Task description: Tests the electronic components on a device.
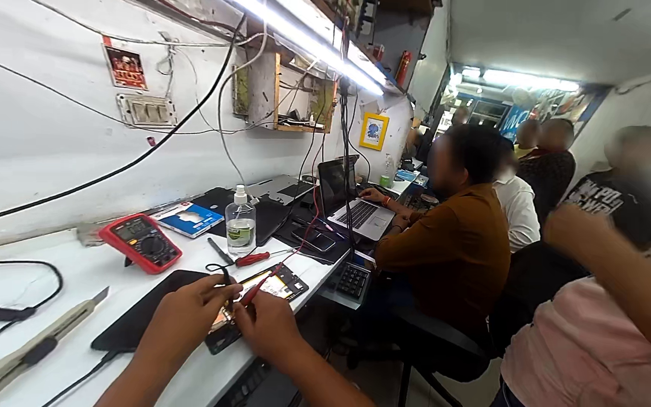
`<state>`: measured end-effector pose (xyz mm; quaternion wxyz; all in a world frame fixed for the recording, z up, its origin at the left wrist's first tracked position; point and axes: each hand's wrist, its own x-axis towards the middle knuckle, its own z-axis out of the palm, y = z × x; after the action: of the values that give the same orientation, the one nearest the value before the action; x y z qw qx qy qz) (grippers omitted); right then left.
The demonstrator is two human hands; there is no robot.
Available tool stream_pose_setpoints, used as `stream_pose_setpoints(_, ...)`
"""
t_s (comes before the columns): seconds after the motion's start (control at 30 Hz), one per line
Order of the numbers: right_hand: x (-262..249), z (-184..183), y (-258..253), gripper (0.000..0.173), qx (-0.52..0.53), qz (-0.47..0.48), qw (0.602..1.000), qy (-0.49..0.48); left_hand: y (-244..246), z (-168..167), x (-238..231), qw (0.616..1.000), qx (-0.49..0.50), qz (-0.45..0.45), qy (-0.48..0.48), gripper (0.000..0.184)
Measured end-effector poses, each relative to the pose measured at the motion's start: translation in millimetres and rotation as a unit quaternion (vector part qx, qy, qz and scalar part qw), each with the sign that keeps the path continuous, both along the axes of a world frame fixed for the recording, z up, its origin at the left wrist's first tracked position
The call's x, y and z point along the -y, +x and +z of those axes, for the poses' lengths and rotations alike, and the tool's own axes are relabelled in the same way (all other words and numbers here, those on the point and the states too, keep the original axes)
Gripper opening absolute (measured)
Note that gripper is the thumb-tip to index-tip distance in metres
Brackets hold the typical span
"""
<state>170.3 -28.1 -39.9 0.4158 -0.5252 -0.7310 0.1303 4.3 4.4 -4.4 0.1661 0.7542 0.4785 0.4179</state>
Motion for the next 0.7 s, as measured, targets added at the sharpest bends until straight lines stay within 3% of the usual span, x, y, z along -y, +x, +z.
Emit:
stream_pose_setpoints(0.37, -0.9, -2.6, 1.2, 0.036, -0.013, 0.010, 1.000, -0.004, 5.7, -11.6, -6.9, 0.999, -0.048, -0.001, 0.012, 0.015)
stream_pose_setpoints(0.7, -2.7, 4.9, -0.4, 0.038, 0.000, 0.008, 0.999, -0.037, -2.5, -16.3, -7.0, 0.999, -0.028, 0.009, 0.019, 0.028)
